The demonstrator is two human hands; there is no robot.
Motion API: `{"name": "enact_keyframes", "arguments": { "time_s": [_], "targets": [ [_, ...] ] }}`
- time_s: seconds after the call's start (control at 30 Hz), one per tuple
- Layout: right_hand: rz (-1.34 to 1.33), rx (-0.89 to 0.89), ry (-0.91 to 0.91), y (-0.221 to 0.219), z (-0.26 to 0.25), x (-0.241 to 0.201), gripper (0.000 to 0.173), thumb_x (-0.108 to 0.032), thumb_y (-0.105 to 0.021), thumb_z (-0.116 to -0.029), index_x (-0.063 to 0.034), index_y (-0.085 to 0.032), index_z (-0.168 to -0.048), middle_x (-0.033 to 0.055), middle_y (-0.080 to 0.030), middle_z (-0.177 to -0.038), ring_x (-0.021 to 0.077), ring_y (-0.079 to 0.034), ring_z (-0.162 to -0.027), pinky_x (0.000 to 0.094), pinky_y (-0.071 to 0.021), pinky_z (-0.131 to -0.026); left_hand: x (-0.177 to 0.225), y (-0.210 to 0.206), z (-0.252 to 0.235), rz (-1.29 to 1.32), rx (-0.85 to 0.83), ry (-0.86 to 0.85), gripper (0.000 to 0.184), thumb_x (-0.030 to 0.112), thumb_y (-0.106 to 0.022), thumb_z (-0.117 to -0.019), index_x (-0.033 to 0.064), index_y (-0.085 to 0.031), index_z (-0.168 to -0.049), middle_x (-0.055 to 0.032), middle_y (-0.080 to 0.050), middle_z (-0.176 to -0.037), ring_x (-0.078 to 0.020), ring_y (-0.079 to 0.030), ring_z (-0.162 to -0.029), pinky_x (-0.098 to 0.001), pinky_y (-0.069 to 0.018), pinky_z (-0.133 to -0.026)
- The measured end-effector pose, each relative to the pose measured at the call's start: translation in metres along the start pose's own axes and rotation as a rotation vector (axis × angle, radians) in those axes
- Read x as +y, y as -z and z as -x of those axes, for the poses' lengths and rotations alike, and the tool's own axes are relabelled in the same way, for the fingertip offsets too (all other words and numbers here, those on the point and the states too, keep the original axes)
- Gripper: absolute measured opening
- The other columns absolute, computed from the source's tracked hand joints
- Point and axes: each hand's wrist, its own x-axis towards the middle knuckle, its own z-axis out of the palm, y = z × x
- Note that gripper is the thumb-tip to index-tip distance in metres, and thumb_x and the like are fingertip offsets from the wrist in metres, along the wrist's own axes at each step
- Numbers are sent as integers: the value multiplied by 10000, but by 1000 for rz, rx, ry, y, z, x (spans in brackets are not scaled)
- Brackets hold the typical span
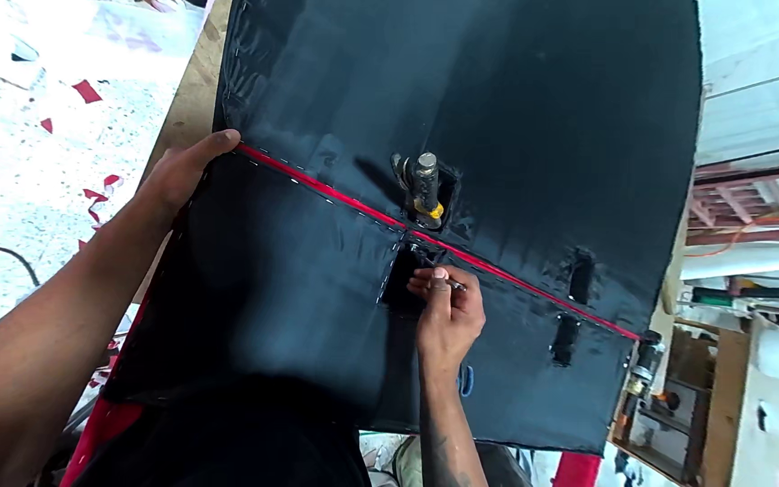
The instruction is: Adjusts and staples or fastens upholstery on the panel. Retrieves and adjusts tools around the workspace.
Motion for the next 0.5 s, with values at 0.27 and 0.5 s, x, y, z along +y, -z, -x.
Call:
{"name": "enact_keyframes", "arguments": {
  "time_s": [0.27, 0.5],
  "targets": [
    [-151, 1, -78, 8, 1, 1, 166, -135, -520, -1069, -13, -620, -1122, 146, -745, -914, 313, -755, -765, 484, -671, -706, -1, 0, 2, 2, -12, -13, 734, 801, -622, -808, 191, -710, -1206, -28, -751, -1073, -171, -732, -976, -484, -614, -853],
    [-118, 8, 10, -2, 5, 2, 168, -137, -528, -1068, -20, -627, -1137, 130, -751, -982, 304, -761, -827, 478, -674, -748, -1, 0, 0, 4, -25, -12, 722, 808, -613, -808, 209, -714, -1197, -21, -752, -1067, -169, -734, -965, -482, -618, -842]
  ]
}}
